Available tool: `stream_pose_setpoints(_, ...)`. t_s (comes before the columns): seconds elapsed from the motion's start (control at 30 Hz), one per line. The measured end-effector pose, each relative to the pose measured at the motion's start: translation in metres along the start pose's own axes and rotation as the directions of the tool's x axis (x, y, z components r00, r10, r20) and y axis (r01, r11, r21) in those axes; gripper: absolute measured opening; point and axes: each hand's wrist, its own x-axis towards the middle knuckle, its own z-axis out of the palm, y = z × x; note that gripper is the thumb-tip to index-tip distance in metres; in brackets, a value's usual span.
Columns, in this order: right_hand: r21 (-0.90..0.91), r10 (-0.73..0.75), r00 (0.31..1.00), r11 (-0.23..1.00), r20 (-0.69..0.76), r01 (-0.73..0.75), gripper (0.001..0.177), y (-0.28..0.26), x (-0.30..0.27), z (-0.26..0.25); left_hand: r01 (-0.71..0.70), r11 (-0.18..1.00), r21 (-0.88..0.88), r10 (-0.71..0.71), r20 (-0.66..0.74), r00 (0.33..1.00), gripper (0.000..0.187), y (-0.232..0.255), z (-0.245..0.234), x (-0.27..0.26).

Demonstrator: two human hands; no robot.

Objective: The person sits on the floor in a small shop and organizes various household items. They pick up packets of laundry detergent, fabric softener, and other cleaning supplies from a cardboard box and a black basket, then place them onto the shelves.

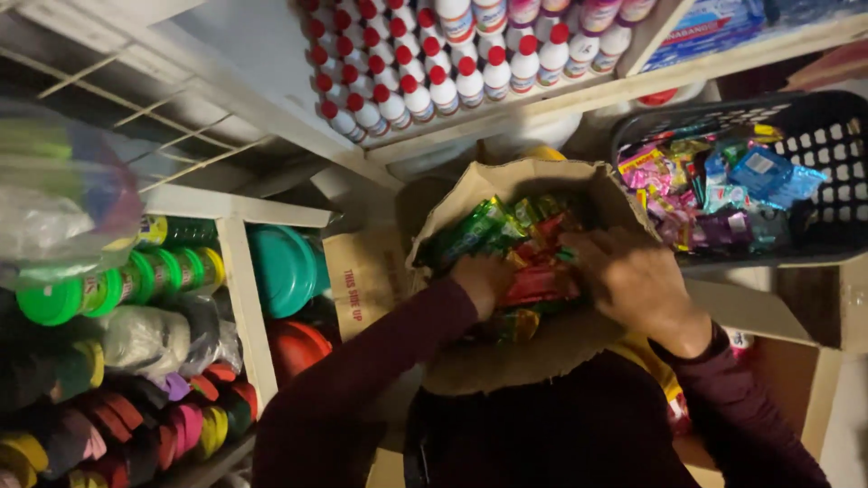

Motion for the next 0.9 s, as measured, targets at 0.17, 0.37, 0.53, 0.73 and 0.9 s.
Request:
stream_pose_setpoints(0.17, 0.125, 0.082, 0.986, 0.990, -0.144, -0.064, 0.059, 0.001, -0.014, -0.015, 0.062, 0.993, 0.098, -0.090, 0.314, 0.945, 0.022, -0.007, 0.009, -0.021)
stream_pose_setpoints(0.37, 0.309, 0.225, 0.950, 0.939, -0.215, -0.152, 0.056, 0.004, -0.012, -0.012, 0.034, 0.999, -0.040, -0.023, 0.245, 0.969, 0.021, 0.009, -0.045, -0.032)
stream_pose_setpoints(0.53, 0.344, 0.033, 0.946, 0.935, -0.322, 0.084, 0.043, -0.005, 0.011, -0.036, -0.124, 0.923, -0.364, 0.094, -0.099, 0.991, 0.019, 0.029, -0.103, -0.023)
stream_pose_setpoints(0.73, 0.081, 0.084, 0.996, 0.993, -0.009, -0.083, 0.049, 0.004, 0.007, -0.010, -0.259, 0.868, -0.423, 0.185, -0.209, 0.960, 0.017, 0.027, -0.116, -0.024)
stream_pose_setpoints(0.9, 0.142, -0.053, 0.998, 0.988, -0.017, 0.055, 0.058, -0.002, 0.010, -0.006, -0.076, 0.996, -0.054, 0.063, -0.199, 0.978, 0.015, 0.033, -0.149, -0.049)
